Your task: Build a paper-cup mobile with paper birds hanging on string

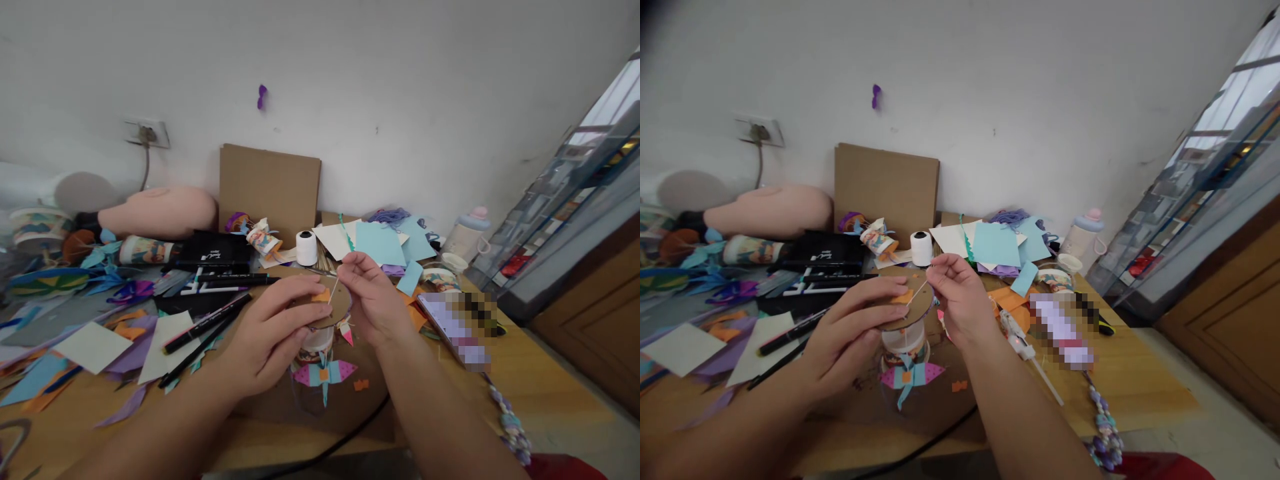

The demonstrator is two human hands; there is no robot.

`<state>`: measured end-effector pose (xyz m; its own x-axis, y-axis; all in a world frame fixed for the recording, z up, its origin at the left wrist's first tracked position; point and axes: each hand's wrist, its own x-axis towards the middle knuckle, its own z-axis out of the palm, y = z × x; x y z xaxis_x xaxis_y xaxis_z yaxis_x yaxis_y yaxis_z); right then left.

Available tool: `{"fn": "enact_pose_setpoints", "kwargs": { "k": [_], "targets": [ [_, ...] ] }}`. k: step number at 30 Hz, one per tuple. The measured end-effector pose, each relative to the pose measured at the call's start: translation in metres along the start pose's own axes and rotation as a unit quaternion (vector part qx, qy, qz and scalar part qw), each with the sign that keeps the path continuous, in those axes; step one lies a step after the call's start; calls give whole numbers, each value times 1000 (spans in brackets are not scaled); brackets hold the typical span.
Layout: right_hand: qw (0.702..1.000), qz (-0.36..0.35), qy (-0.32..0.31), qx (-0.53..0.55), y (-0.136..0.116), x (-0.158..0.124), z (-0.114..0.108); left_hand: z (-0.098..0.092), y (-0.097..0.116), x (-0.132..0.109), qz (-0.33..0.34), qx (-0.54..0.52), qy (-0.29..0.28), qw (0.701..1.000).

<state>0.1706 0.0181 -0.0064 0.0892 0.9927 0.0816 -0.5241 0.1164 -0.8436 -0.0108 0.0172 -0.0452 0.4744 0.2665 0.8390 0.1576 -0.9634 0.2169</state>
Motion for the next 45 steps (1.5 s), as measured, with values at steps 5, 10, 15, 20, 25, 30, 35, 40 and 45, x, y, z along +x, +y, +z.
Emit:
{"fn": "enact_pose_setpoints", "kwargs": {
  "k": [5, 10, 15, 20, 25, 30, 35, 40, 45],
  "targets": [
    [999, -27, 17, -14, 2, 5, 1, 0, -1, -2, 10, -8, -18, 1000],
    [999, -32, 30, -22, 3, 10, 2, 0, -1, -1, 14, -11, -20, 1000],
    [998, -37, 40, -30, 5, 12, -2, -1, 0, -3, 8, -11, -21, 1000],
    [997, -43, 50, -35, 9, 13, -7, -1, -1, -3, -2, -17, -16, 1000],
    [996, -47, 61, -34, 12, 14, -12, -3, 0, 1, -2, -5, -17, 1000],
    [996, -49, 72, -29, 14, 13, -19, -3, 0, 1, -5, 2, -20, 1000],
    [996, -38, 80, -24, 17, 10, -26, -4, 0, 1, -4, 5, -22, 1000],
    [995, -37, 93, -17, 21, 6, -33, -5, 0, 2, -20, 13, -21, 999],
    [994, -33, 101, -19, 25, -1, -41, -4, -2, 2, -16, 15, -25, 999]
  ]
}}
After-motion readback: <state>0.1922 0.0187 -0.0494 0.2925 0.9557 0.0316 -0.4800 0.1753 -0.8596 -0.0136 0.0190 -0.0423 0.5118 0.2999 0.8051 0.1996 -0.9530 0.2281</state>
